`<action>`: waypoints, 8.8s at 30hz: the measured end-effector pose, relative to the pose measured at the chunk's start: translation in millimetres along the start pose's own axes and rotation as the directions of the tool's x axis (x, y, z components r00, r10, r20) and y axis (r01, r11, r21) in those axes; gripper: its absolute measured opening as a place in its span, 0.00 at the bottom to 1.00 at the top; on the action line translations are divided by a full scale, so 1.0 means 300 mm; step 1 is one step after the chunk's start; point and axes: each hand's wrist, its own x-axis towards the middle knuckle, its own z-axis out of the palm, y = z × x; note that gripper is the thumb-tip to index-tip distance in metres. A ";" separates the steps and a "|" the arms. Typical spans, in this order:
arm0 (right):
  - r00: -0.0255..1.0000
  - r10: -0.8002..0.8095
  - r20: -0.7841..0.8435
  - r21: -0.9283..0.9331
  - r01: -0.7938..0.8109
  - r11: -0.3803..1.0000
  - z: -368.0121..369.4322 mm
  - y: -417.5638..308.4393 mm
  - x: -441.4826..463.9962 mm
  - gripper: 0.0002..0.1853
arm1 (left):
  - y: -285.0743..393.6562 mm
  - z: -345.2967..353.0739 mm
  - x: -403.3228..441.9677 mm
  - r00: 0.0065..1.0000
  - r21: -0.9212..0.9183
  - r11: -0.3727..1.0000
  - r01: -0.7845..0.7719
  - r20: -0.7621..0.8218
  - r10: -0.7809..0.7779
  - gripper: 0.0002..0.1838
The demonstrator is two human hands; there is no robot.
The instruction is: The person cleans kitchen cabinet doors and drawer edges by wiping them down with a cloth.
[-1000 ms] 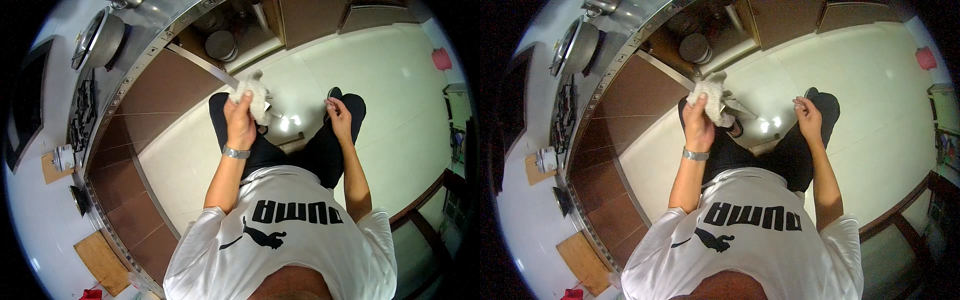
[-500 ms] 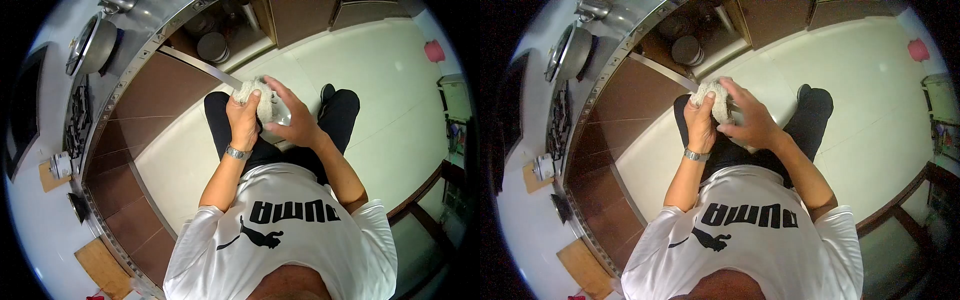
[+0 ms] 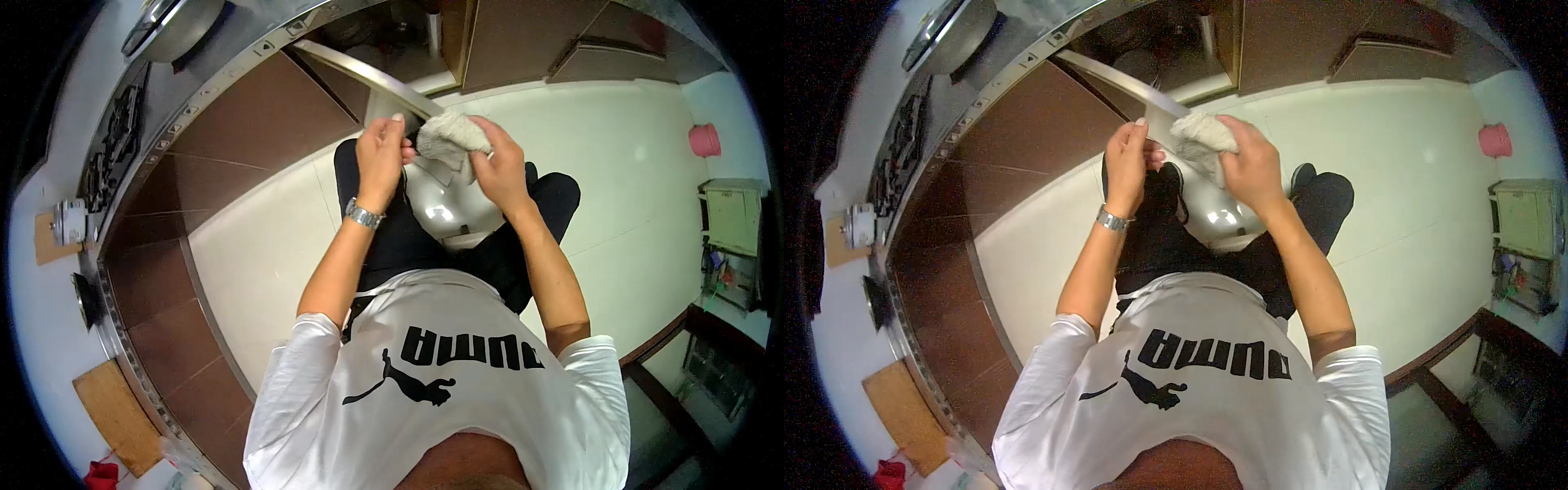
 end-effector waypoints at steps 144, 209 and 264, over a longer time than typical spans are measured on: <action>0.860 0.329 0.389 0.069 -0.383 0.921 0.053 0.101 0.311 0.25 | -0.053 -0.153 0.582 0.951 -0.468 0.884 -0.007 -0.276 -0.138 0.19; 0.878 0.313 0.364 0.062 -0.358 0.932 0.069 0.102 0.296 0.22 | -0.013 -0.228 0.641 0.937 -0.398 0.917 -0.026 -0.329 -0.116 0.14; 0.836 0.366 0.408 -0.016 -0.395 0.919 0.008 0.157 0.347 0.21 | -0.044 -0.245 0.733 0.827 -0.225 0.910 -0.347 -0.532 0.184 0.19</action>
